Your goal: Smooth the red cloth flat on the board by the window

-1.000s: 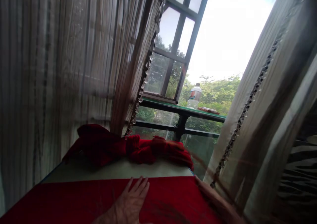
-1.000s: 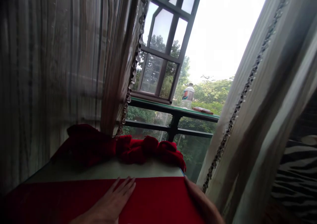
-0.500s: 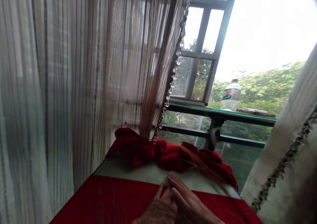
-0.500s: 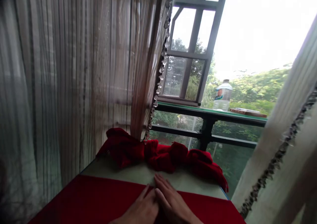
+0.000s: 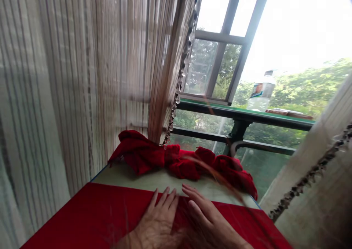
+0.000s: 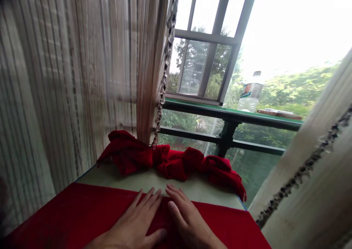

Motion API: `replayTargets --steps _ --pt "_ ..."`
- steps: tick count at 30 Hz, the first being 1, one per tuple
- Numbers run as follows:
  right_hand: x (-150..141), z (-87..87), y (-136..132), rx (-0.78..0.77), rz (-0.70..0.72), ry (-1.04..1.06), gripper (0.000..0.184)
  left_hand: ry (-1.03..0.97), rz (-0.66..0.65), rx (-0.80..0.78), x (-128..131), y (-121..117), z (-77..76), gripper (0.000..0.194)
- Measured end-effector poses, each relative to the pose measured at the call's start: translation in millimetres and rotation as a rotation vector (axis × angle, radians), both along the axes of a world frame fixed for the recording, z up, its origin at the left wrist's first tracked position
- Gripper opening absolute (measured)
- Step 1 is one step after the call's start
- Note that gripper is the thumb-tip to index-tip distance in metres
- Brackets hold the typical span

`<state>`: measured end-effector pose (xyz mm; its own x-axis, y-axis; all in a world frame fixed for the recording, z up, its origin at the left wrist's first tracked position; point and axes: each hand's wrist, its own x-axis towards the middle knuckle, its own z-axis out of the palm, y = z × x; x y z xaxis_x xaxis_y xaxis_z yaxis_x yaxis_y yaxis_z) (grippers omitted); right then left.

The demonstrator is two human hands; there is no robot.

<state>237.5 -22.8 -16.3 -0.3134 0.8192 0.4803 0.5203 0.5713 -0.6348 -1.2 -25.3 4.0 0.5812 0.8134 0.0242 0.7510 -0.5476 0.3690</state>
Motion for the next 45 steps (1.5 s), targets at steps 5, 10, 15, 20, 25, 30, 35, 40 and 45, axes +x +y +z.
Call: replayTargets --steps 5,10,15,20,25,30,35,40,45 --pt "-5.6 5.6 -1.1 0.138 -0.022 0.071 0.036 -0.088 0.050 0.037 -1.8 2.8 13.8 0.060" --pt "-6.6 16.8 -2.3 0.253 -0.102 0.131 0.035 -0.209 0.045 0.127 -0.9 -0.4 37.4 0.021" --pt "-4.6 17.6 -3.3 0.259 -0.072 0.115 0.043 -0.229 0.014 0.095 0.3 -3.0 38.6 0.018" --pt "-5.5 14.8 -5.2 0.206 -0.046 0.106 0.044 -0.194 -0.027 0.066 0.7 -0.2 31.2 0.019" --pt "-8.8 15.4 -8.3 0.193 0.002 0.097 0.044 -0.164 -0.040 0.058 1.9 -1.5 31.9 0.021" --pt "-6.0 19.6 -9.1 0.165 0.006 0.093 0.037 -0.169 -0.061 0.042 0.9 -1.2 32.8 0.019" --pt "-2.3 20.9 -7.5 0.142 -0.019 0.102 0.034 -0.207 -0.054 0.040 2.8 -2.5 34.8 0.019" --pt "-4.1 19.2 -5.9 0.168 -0.038 0.116 0.034 -0.254 -0.004 0.060 0.4 1.2 38.4 0.020" --pt "-5.6 20.9 -5.2 0.201 -0.001 0.135 0.039 -0.263 0.129 0.104 -21.8 31.1 36.8 0.019"
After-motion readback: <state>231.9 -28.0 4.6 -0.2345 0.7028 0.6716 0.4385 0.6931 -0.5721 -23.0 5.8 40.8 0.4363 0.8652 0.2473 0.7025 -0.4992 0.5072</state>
